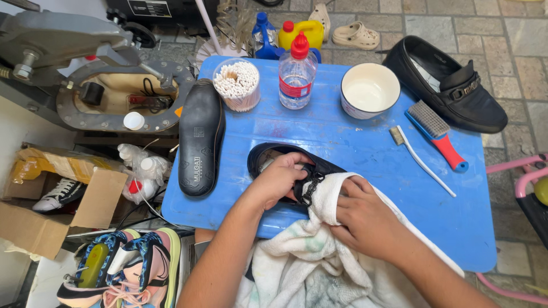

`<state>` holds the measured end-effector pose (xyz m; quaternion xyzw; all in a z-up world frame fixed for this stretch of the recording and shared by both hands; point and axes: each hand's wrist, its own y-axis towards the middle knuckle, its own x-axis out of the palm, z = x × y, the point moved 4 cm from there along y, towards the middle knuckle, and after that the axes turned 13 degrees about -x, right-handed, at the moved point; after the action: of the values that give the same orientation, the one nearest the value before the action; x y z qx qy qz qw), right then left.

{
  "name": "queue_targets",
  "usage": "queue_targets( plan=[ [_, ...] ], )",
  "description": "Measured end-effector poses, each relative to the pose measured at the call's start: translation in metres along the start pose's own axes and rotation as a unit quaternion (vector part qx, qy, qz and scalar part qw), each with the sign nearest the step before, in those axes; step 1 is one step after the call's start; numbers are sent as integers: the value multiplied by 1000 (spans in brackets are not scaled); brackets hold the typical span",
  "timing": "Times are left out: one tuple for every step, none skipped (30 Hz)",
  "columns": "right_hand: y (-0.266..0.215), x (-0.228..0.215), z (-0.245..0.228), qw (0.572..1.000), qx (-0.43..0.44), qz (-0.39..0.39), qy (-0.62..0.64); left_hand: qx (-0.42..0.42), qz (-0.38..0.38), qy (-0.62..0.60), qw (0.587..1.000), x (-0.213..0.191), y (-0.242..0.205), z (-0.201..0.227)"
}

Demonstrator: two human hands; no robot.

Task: The person cleans a black leather loafer by scrubbing the exterior and interior with a toothbrush and a white cleaning solution. They wipe the shoe with a white cloth to remove excess foam and residue, repeating the process on different sections of the shoe. The person also removes and reinserts the insole during the cleaning process.

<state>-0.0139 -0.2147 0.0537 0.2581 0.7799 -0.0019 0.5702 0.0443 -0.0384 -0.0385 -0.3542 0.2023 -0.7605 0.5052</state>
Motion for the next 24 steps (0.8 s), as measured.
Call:
queue_targets(
  plan=[
    [-4,-1,3,1000,-8,1,24,-2,-3,-1,1000,0,1,0],
    [-6,-2,8,999,-8,-10,52,0,-4,-2,1000,-1,2,2],
    [-8,-5,13,997,-8,-21,81,-3,-3,2,1000,-1,1,1],
    [-10,-5,15,994,-8,-32,109,-6,-2,6,1000,0,1,0],
    [-11,-5,13,997,-4,-23,67,-9,-1,10,1000,0,0,-1],
    [-10,-3,8,1000,0,-15,25,-4,6,30,1000,-1,1,-1],
    [-9,-1,3,1000,4,-7,-16,1,12,51,999,-2,1,0],
    [-6,1,-2,999,11,8,-48,6,19,71,997,-2,1,0],
    [-2,3,-8,996,18,23,-80,9,19,71,997,-2,2,-1],
    [0,2,-10,993,23,38,-112,12,20,70,997,-1,1,-1],
    [1,1,-9,996,23,23,-86,16,21,70,997,0,1,0],
    [1,0,-7,998,23,8,-59,0,23,49,999,0,0,0],
    [0,0,-5,999,24,-8,-32,-15,25,27,999,1,0,1],
    [-1,-2,-3,999,19,-25,-10,-29,25,7,999,1,-1,4],
    [-4,-5,0,999,15,-43,11,-31,16,10,999,3,-2,6],
    [-6,-5,-1,997,9,-62,34,-34,7,11,999,4,-4,6],
    [-7,-8,-2,998,6,-42,36,-37,-1,13,999,5,-6,6],
    [-7,-10,-3,999,4,-19,35,-30,3,13,999,5,-7,8],
    [-7,-12,-4,999,1,4,35,-24,8,13,1000,6,-9,8],
    [-9,-12,-6,1000,20,19,11,-19,13,11,1000,6,-9,6],
    [-11,-10,-10,999,38,34,-13,-14,7,2,1000,6,-10,5],
    [-13,-9,-13,997,56,47,-35,-10,2,-9,1000,6,-10,4],
    [-15,-8,-14,995,67,51,-55,-5,-3,-20,1000,6,-10,3],
    [-16,-6,-16,993,77,55,-73,-5,-19,-24,1000,6,-10,3]
  ],
)
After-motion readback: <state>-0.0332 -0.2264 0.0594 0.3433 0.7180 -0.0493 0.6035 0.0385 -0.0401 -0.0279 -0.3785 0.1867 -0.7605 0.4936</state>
